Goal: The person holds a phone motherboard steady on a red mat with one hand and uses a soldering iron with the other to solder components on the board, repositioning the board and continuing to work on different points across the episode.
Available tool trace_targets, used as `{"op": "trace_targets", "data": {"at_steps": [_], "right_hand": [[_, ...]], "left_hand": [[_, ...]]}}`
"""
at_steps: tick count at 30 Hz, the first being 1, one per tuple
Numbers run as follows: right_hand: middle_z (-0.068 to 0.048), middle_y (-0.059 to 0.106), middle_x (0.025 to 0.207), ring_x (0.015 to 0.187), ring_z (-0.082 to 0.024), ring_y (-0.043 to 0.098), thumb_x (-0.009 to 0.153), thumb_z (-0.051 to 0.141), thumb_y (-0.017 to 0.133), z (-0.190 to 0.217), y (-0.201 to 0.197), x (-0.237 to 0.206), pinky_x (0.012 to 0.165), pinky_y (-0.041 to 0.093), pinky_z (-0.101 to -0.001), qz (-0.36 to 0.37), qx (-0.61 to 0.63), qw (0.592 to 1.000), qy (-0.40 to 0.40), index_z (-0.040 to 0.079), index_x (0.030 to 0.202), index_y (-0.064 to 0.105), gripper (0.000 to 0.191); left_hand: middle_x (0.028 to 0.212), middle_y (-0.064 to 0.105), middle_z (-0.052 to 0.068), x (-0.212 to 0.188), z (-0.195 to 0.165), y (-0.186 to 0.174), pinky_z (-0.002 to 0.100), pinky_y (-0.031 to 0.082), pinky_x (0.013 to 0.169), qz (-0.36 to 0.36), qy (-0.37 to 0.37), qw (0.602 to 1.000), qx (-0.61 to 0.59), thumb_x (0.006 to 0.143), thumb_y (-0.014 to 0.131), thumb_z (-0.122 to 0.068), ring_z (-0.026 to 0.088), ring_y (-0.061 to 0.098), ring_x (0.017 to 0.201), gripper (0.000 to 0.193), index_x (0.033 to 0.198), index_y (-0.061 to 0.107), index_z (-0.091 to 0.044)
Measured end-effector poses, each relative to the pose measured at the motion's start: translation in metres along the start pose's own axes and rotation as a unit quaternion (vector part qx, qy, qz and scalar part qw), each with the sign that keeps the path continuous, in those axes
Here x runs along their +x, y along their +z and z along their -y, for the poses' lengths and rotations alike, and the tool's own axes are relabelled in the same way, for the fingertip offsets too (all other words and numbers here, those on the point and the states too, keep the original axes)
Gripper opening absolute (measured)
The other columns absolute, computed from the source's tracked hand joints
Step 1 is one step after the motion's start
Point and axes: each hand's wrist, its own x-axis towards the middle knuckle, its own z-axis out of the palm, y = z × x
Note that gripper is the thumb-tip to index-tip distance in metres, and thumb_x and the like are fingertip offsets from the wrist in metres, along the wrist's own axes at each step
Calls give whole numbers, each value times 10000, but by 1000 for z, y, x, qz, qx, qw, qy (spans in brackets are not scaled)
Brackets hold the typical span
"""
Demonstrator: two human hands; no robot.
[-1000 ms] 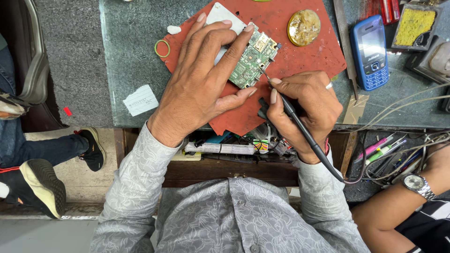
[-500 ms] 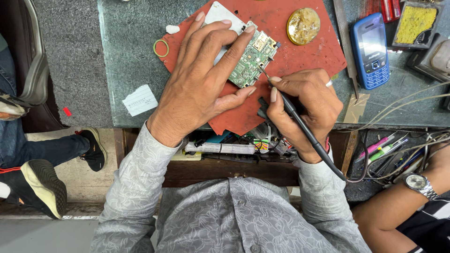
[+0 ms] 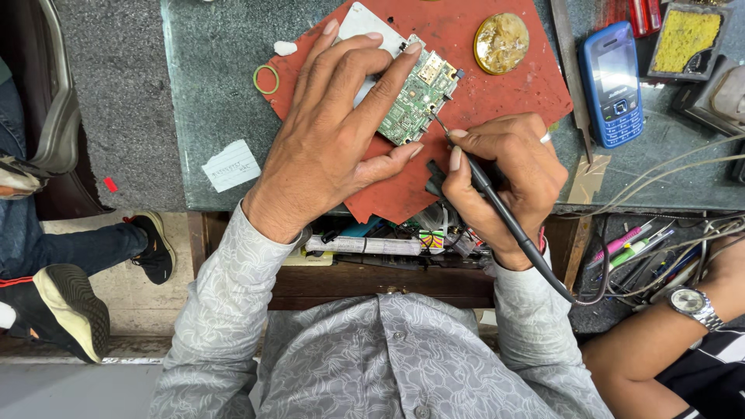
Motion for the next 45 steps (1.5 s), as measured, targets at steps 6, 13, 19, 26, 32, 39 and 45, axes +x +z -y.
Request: {"op": "trace_targets", "data": {"at_steps": [6,13,19,26,32,39,45], "right_hand": [[-103,714,975,866,-225,665,900,-34,785,1,0,1,807,506,-320,-1,-1,1000,0,7,1041,707,167],[-105,713,954,855,-230,662,893,-39,781,0,1,2,797,503,-323,-2,-2,1000,-2,5,1029,705,162],[-109,717,967,867,-236,669,884,-38,780,3,3,5,803,508,-327,-3,2,1000,-10,6,1019,691,168],[-110,724,998,884,-241,671,885,-30,781,4,3,7,807,512,-327,0,1,1000,-14,9,1020,691,167],[-110,713,978,877,-250,666,870,-24,770,5,3,9,813,514,-333,1,0,1000,-8,8,1014,697,165],[-110,717,977,877,-247,663,859,-29,766,6,3,12,812,508,-339,-2,0,1000,-10,8,999,689,164],[-110,710,953,883,-251,658,841,-31,765,6,4,11,803,506,-340,-3,-2,1000,-6,3,996,695,173]], "left_hand": [[1392,482,103,0,0,-1,547,284,1336,3,0,1000,1,916,919,-346,301,443,1425,880,1587,430,-55],[1381,483,109,2,1,-2,558,279,1335,1,4,1000,2,910,913,-338,304,446,1418,879,1593,438,-52],[1377,492,111,4,-1,-5,561,282,1328,-3,2,1000,-4,913,900,-324,304,455,1417,843,1572,451,-52],[1356,502,112,5,-2,-7,557,288,1325,-7,1,1000,-3,918,890,-323,302,466,1407,825,1564,455,-52],[1327,513,108,7,-2,-7,565,283,1317,-4,0,1000,-12,913,880,-310,293,493,1374,804,1548,463,-46],[1340,510,119,9,-2,-9,562,283,1315,-9,0,1000,-11,911,871,-295,295,497,1375,796,1546,460,-46],[1330,509,115,8,-2,-8,565,282,1313,-4,-6,1000,-11,903,871,-309,287,499,1368,812,1551,455,-49]]}}
